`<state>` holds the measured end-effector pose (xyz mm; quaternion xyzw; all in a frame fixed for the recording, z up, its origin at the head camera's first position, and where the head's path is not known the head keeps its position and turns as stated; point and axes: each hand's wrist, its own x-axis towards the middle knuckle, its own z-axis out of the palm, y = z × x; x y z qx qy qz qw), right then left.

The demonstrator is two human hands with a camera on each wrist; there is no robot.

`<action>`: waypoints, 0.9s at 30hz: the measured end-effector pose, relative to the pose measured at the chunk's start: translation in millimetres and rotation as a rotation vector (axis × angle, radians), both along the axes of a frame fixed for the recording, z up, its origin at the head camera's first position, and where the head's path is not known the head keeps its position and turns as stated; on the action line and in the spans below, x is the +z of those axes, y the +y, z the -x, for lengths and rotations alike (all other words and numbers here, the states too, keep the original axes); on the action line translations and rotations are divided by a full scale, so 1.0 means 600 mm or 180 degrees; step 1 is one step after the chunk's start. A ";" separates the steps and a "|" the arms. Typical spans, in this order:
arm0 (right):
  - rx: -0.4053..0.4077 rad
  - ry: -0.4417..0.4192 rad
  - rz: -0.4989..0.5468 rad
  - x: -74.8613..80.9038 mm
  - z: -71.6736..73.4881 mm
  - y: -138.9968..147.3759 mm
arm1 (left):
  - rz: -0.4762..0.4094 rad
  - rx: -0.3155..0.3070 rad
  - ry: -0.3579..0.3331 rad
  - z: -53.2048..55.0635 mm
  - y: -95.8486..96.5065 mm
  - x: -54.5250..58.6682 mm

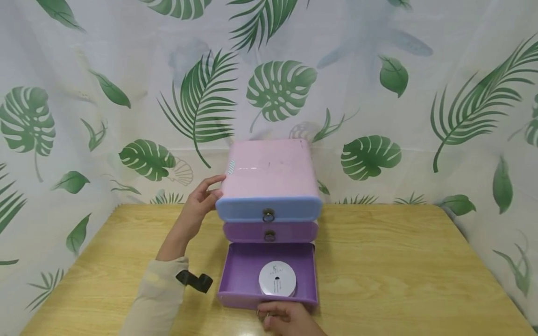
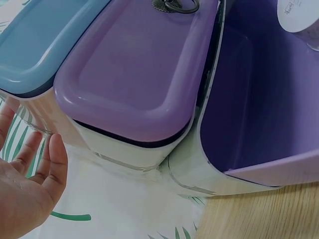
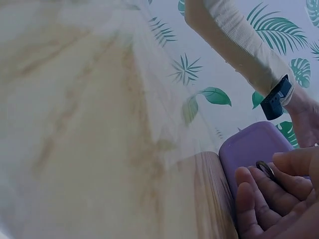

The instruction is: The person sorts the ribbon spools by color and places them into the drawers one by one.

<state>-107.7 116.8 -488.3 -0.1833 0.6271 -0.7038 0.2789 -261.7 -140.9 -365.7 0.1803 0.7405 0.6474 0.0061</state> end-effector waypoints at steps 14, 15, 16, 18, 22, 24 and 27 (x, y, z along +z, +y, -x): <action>-0.0624 -0.0264 -0.0300 0.005 0.010 -0.015 | -0.0046 0.0022 -0.0048 -0.006 0.004 0.006; -0.0647 -0.0276 -0.0332 0.006 0.011 -0.015 | -0.0048 0.0020 -0.0048 -0.006 0.004 0.006; -0.0662 -0.0268 -0.0367 0.006 0.013 -0.016 | -0.0046 0.0016 -0.0045 -0.006 0.004 0.006; -0.0698 -0.0203 -0.0415 0.008 0.016 -0.018 | -0.0039 0.0018 -0.0034 -0.006 0.003 0.006; -0.0802 0.0034 -0.0506 0.011 0.023 -0.021 | -0.0020 0.0026 -0.0027 -0.004 0.002 0.005; -0.0856 0.0142 -0.0533 0.012 0.028 -0.022 | -0.0017 0.0031 -0.0030 -0.003 0.002 0.004; -0.0926 0.0215 -0.0562 0.014 0.036 -0.022 | -0.0028 0.0013 -0.0041 -0.001 0.002 0.003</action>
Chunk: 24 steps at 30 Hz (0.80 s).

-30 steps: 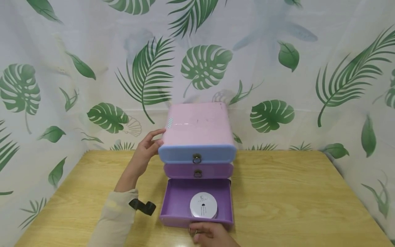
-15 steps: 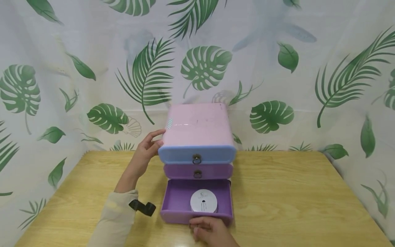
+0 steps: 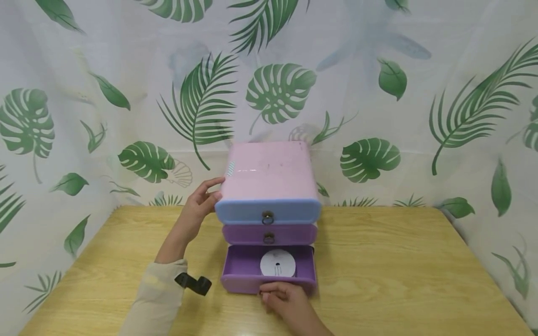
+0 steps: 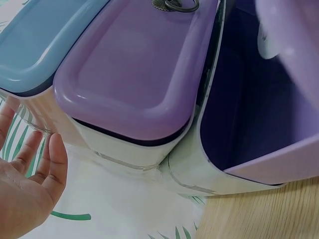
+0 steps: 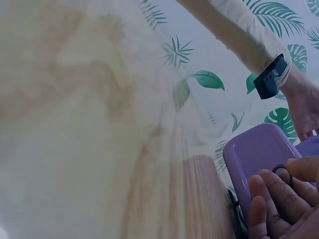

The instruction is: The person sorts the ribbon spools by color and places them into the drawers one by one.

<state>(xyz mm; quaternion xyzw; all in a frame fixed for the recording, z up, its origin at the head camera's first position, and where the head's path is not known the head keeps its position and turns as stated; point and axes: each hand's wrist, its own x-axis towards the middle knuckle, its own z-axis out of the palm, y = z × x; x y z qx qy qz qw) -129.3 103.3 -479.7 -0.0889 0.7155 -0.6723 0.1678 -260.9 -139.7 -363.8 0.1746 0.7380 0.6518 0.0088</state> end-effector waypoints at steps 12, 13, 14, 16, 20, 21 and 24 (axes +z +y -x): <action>-0.0145 0.0080 0.0097 -0.002 0.021 -0.004 | -0.0047 -0.0023 0.0030 -0.001 -0.001 -0.001; -0.0158 0.0087 0.0115 -0.002 0.022 -0.005 | -0.0048 -0.0025 0.0028 -0.001 -0.001 -0.002; -0.0173 0.0104 0.0113 -0.002 0.023 -0.006 | -0.0053 -0.0026 0.0023 -0.001 -0.001 -0.002; -0.0199 0.0127 0.0110 -0.001 0.025 -0.007 | -0.0055 -0.0030 0.0015 0.000 -0.002 -0.002; -0.0240 0.0155 0.0059 0.002 0.029 -0.008 | -0.0065 -0.0024 -0.0003 0.000 -0.002 -0.003; -0.0245 0.0151 0.0050 0.002 0.030 -0.008 | -0.0065 -0.0022 -0.0006 0.000 -0.002 -0.003; -0.0276 0.0157 0.0044 0.003 0.033 -0.007 | -0.0067 -0.0022 -0.0013 0.000 -0.002 -0.002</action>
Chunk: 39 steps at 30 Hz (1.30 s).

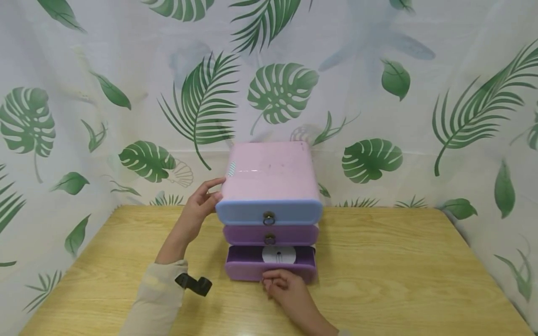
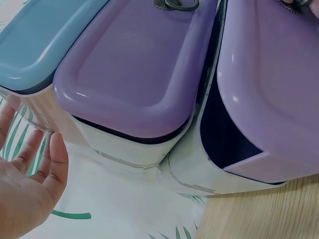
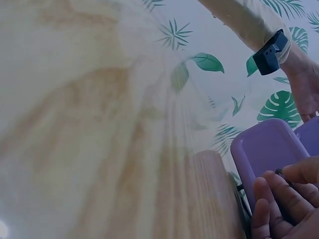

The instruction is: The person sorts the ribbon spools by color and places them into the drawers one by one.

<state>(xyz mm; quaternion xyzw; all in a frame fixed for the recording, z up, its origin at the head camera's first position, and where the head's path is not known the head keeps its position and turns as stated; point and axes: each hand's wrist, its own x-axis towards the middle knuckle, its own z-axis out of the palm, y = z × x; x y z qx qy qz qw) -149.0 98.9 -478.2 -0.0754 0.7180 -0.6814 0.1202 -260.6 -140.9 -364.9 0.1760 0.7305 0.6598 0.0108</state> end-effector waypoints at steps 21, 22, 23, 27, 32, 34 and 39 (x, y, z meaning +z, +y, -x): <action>-0.0268 0.0137 -0.0103 -0.004 0.046 -0.003 | -0.0005 0.0020 -0.0041 -0.004 0.001 0.004; -0.0275 0.0139 -0.0109 -0.005 0.047 -0.003 | -0.0001 0.0030 -0.0043 -0.004 0.001 0.003; -0.0288 0.0131 -0.0101 -0.005 0.048 -0.003 | -0.0003 0.0032 -0.0047 -0.004 0.001 0.003; -0.0317 0.0108 -0.0062 -0.005 0.052 -0.003 | -0.0026 0.0035 -0.0051 -0.004 0.002 0.002; -0.0351 0.0160 -0.0097 -0.010 0.060 -0.004 | -0.0031 0.0041 -0.0050 -0.001 0.002 -0.001; -0.0362 0.0198 -0.0123 -0.012 0.062 -0.005 | -0.0030 0.0044 -0.0051 -0.001 0.002 -0.001; -0.0348 0.0255 -0.0120 -0.012 0.064 -0.004 | -0.0036 0.0049 -0.0051 -0.002 0.001 0.001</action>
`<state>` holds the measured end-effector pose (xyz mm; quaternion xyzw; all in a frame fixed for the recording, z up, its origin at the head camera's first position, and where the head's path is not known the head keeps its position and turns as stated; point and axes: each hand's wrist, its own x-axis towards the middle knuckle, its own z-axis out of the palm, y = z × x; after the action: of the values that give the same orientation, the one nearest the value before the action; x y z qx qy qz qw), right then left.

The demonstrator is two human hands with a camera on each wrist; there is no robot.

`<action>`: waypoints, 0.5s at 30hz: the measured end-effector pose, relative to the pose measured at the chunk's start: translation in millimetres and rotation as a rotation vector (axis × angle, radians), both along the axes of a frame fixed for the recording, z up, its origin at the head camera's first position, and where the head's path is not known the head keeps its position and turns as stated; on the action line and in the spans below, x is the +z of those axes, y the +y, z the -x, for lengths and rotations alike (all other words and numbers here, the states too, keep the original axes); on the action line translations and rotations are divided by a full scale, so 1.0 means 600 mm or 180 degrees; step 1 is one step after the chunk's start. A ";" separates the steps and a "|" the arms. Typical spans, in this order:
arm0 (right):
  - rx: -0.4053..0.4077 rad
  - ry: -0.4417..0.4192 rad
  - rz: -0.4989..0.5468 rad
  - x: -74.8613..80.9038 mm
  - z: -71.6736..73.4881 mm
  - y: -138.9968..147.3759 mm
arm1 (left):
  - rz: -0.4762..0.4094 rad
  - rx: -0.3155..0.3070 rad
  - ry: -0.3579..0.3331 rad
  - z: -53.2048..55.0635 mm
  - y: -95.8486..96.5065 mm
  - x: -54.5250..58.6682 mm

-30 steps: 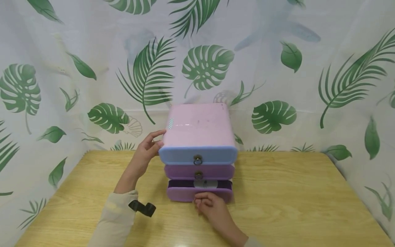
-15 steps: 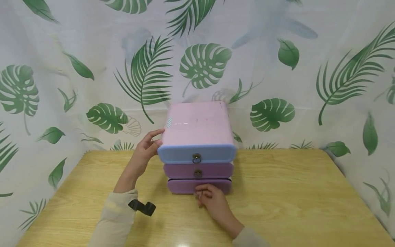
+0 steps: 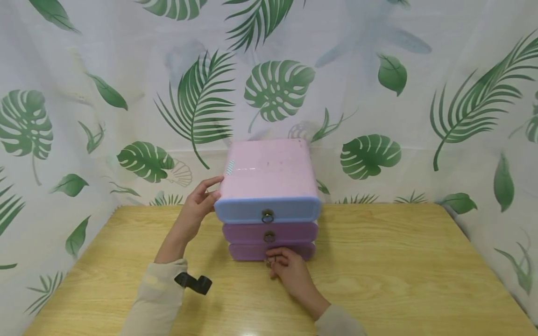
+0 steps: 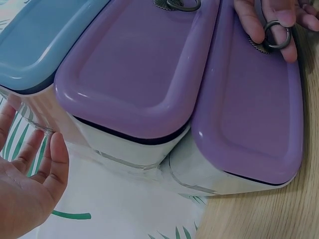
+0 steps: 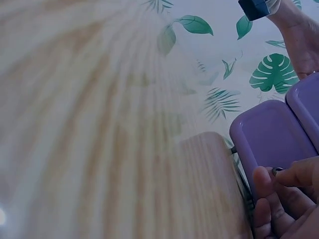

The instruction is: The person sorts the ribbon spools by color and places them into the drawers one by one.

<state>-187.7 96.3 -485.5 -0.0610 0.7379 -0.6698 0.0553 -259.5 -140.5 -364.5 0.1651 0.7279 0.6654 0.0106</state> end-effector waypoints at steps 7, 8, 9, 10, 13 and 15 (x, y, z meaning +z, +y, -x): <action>0.0101 -0.0009 0.0046 0.001 0.000 0.005 | 0.0018 0.0011 0.0019 0.002 0.000 0.000; 0.0100 -0.0015 0.0027 0.001 0.000 0.007 | 0.0023 0.0012 0.0016 0.002 0.000 0.000; 0.0094 -0.0014 0.0008 0.001 0.000 0.008 | 0.0026 0.0014 0.0011 0.003 0.000 -0.001; 0.0096 -0.0020 -0.0010 0.001 0.000 0.009 | 0.0030 0.0019 0.0006 0.003 0.000 -0.001; 0.0127 0.0008 -0.0027 0.001 -0.002 0.015 | 0.0023 0.0035 -0.0007 0.003 0.001 -0.003; 0.0175 0.0031 -0.0012 0.001 -0.005 0.019 | 0.0020 0.0044 -0.0014 0.003 0.001 -0.003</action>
<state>-184.7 107.7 -485.2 -0.0844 0.7375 -0.6663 0.0703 -261.3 -139.9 -366.6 0.1586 0.7312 0.6635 0.0082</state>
